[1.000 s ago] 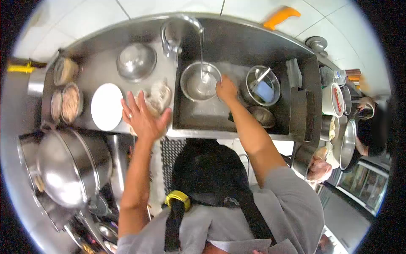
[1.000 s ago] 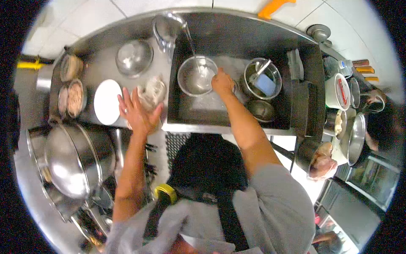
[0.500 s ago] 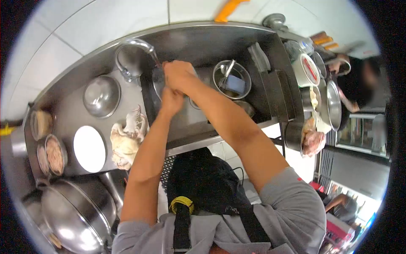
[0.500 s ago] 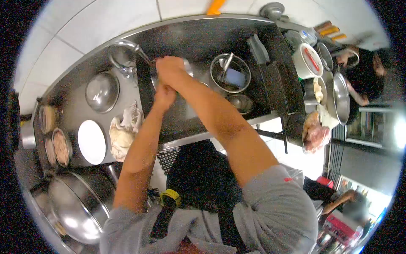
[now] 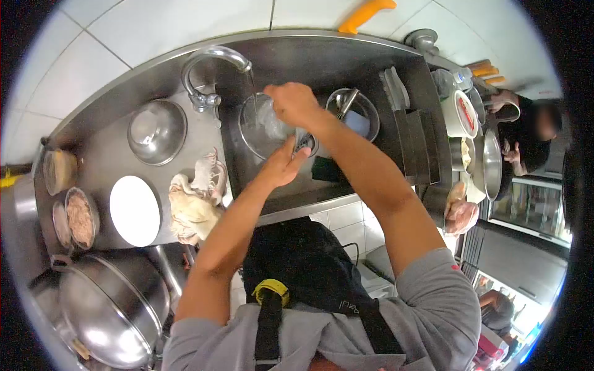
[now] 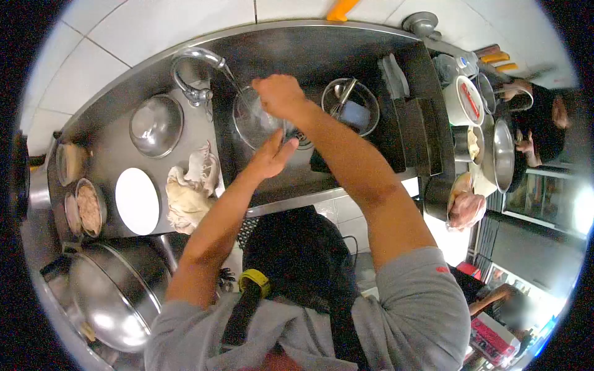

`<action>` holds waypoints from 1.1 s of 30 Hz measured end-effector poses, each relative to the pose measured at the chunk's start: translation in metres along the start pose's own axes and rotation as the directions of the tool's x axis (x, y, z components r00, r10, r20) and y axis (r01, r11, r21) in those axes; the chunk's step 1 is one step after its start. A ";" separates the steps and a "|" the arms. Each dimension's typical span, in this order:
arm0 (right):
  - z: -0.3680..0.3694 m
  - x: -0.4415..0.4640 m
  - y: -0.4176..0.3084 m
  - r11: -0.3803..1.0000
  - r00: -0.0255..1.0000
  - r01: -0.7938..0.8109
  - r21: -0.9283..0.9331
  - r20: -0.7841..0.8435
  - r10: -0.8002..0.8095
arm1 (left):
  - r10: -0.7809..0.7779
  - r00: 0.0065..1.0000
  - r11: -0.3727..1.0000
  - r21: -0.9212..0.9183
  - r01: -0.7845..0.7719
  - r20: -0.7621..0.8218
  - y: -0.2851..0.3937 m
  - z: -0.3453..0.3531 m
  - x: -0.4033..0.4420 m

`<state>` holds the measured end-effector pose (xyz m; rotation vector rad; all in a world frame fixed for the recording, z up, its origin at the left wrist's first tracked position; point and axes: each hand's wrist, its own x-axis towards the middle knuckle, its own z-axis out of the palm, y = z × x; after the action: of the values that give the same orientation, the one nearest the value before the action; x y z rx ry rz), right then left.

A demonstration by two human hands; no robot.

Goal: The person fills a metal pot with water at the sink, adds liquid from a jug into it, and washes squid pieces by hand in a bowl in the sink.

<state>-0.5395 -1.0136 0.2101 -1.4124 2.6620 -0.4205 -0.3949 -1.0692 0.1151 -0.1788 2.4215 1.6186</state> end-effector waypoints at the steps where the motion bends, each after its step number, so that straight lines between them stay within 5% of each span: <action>1: 0.002 0.000 0.007 0.996 0.997 0.077 0.038 -0.029 -0.076 | 0.026 0.992 1.000 -0.021 -0.024 0.121 -0.023 0.005 -0.002; 2: 0.005 0.000 0.009 0.989 0.994 0.103 0.103 -0.055 -0.098 | 0.012 0.994 0.952 0.303 -0.045 0.111 -0.025 -0.008 -0.004; 4: 0.008 -0.001 0.010 0.963 0.984 0.159 0.219 -0.115 -0.137 | 0.005 0.996 0.564 0.823 -0.072 0.084 -0.016 -0.042 0.007; 5: 0.007 0.002 0.004 0.973 0.989 0.132 0.191 -0.090 -0.117 | 0.012 1.000 0.537 0.843 -0.020 0.016 -0.017 -0.045 0.018; 7: 0.011 0.005 -0.018 0.988 0.997 0.075 0.133 -0.037 -0.070 | 0.026 0.993 0.489 0.868 0.088 -0.116 -0.024 -0.042 0.041; 9: 0.031 0.011 -0.020 0.997 1.000 0.029 0.065 -0.002 -0.029 | -0.013 0.986 0.596 0.790 0.140 -0.165 -0.020 -0.023 0.058; 13: 0.040 0.022 -0.001 0.998 0.993 -0.035 0.061 0.112 0.028 | 0.052 0.985 0.918 0.395 0.019 -0.167 -0.010 -0.002 0.029; 16: 0.036 0.039 0.002 0.989 0.995 -0.058 0.138 0.091 0.046 | 0.127 0.944 0.965 0.257 -0.047 -0.304 -0.013 0.009 -0.014; 19: 0.043 0.041 -0.038 0.963 0.963 -0.252 0.091 0.118 0.241 | 0.108 0.870 0.982 0.186 -0.019 -0.481 -0.014 -0.002 -0.005; 20: 0.032 0.034 -0.050 0.987 0.963 -0.093 -0.134 0.238 0.123 | 0.174 0.815 0.985 0.103 -0.141 -0.553 -0.006 -0.008 0.004; 22: 0.017 0.027 -0.054 0.986 0.972 -0.054 -0.161 0.218 0.089 | 0.223 0.683 0.929 -0.062 -0.366 -0.695 0.012 -0.011 0.005; 25: 0.000 0.039 -0.031 0.990 0.970 -0.143 -0.007 0.200 0.142 | 0.183 0.918 0.900 0.436 -0.013 -0.351 -0.003 0.011 -0.028; 29: -0.014 0.034 -0.034 0.983 0.968 -0.178 -0.053 0.169 0.184 | 0.178 0.937 0.908 0.417 -0.038 -0.301 0.021 -0.015 -0.027; 30: -0.011 0.033 -0.034 0.982 0.961 -0.166 -0.095 0.206 0.182 | 0.123 0.883 0.963 0.270 0.005 -0.452 0.030 -0.017 -0.019; 33: -0.013 0.034 -0.004 0.997 0.966 -0.080 -0.017 0.246 0.081 | 0.394 0.877 0.848 0.476 -0.232 -0.274 0.017 0.006 -0.040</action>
<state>-0.5584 -1.0410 0.2246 -1.2604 2.5105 -0.2123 -0.3596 -1.0583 0.1378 0.0085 3.1784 1.1819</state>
